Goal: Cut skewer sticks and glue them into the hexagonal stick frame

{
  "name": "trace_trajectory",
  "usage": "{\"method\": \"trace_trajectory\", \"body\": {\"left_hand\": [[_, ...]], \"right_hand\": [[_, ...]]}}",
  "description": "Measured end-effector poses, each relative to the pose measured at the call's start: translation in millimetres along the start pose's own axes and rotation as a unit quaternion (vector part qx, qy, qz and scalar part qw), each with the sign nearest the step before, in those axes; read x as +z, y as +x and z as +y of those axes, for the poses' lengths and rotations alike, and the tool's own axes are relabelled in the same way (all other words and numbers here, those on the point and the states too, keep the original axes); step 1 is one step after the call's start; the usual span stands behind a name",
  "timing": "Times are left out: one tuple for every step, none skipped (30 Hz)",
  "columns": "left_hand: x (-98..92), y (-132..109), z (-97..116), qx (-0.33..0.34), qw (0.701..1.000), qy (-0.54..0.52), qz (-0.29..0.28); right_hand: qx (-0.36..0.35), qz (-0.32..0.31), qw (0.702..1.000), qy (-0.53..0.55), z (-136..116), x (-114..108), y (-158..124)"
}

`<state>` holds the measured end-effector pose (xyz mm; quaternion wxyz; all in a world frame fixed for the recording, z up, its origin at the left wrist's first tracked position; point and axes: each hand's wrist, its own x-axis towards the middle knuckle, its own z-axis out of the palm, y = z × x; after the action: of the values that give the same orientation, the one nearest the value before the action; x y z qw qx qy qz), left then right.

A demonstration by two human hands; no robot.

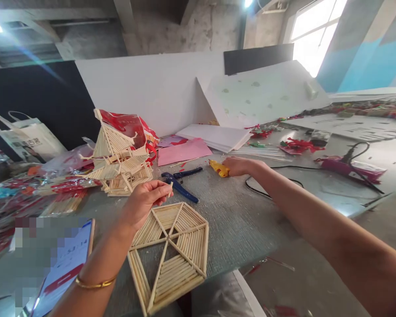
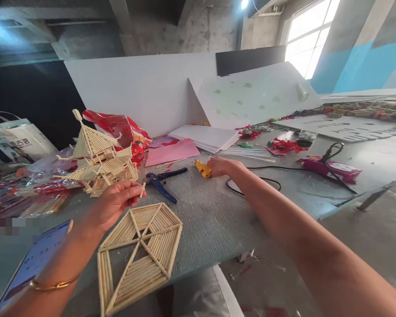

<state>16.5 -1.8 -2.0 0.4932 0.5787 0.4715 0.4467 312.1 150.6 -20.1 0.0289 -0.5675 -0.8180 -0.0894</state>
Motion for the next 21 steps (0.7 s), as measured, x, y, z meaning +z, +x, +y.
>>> {"method": "trace_trajectory", "body": {"left_hand": [[-1.7,1.4,-4.8,-0.002,1.0,-0.017,0.006],[-3.4,1.9,-9.3,-0.004,0.999,-0.032,0.014],[-4.9,1.7,-13.2,-0.004,0.999,-0.044,0.02],[-6.1,1.0,-16.2,0.001,0.998,-0.052,0.023],[-7.0,-0.1,-18.2,0.01,0.998,-0.056,0.025],[-7.4,-1.2,-19.2,0.02,0.998,-0.057,0.024],[-7.4,-2.2,-19.3,0.03,0.998,-0.058,0.024],[-7.1,-3.0,-18.7,0.036,0.997,-0.058,0.026],[-6.6,-3.6,-17.7,0.039,0.997,-0.058,0.03],[-5.9,-4.0,-16.6,0.041,0.997,-0.057,0.035],[-5.1,-4.1,-15.6,0.044,0.997,-0.056,0.04],[-4.2,-3.9,-15.0,0.048,0.996,-0.052,0.045],[-3.4,-3.5,-14.9,0.054,0.996,-0.046,0.051],[-2.8,-2.7,-15.5,0.059,0.996,-0.038,0.057],[-2.2,-1.6,-16.8,0.062,0.996,-0.03,0.064],[-2.0,-0.2,-18.7,0.064,0.995,-0.023,0.072],[-1.9,1.5,-21.3,0.065,0.994,-0.017,0.082],[-2.0,3.3,-24.3,0.068,0.993,-0.01,0.094],[-2.3,5.2,-27.7,0.072,0.992,-0.003,0.106],[-2.7,7.2,-31.3,0.076,0.99,0.006,0.119],[-3.1,9.0,-34.7,0.079,0.988,0.018,0.131]], "right_hand": [[-0.016,-0.018,1.0,0.0,1.0,4.6,0.3],[-0.03,-0.035,0.999,-0.001,2.4,7.5,0.8],[-0.04,-0.042,0.998,-0.004,4.2,8.9,1.2],[-0.045,-0.036,0.998,-0.007,6.4,9.0,1.5],[-0.047,-0.025,0.999,-0.011,8.8,8.2,1.7],[-0.046,-0.001,0.999,-0.012,10.9,6.5,1.6],[-0.041,0.027,0.999,-0.01,12.3,4.0,1.2],[-0.035,0.057,0.998,-0.007,12.5,1.0,0.4],[-0.025,0.094,0.995,0.001,11.3,-2.7,-0.9],[-0.018,0.128,0.992,0.01,8.2,-6.7,-2.8],[-0.016,0.162,0.986,0.022,3.2,-10.9,-5.1],[-0.021,0.194,0.98,0.036,-3.6,-15.1,-8.1],[-0.036,0.218,0.974,0.05,-12.1,-19.1,-11.6],[-0.058,0.238,0.967,0.066,-21.8,-22.7,-15.7],[-0.09,0.252,0.96,0.082,-32.2,-25.9,-20.1],[-0.126,0.263,0.952,0.098,-42.9,-28.6,-24.9],[-0.167,0.268,0.942,0.115,-53.2,-30.8,-29.8],[-0.209,0.271,0.93,0.134,-62.8,-32.4,-34.6],[-0.247,0.267,0.919,0.152,-71.3,-33.4,-39.3],[-0.281,0.258,0.909,0.166,-78.5,-34.0,-43.6],[-0.308,0.245,0.902,0.176,-84.4,-34.2,-47.4]]}}
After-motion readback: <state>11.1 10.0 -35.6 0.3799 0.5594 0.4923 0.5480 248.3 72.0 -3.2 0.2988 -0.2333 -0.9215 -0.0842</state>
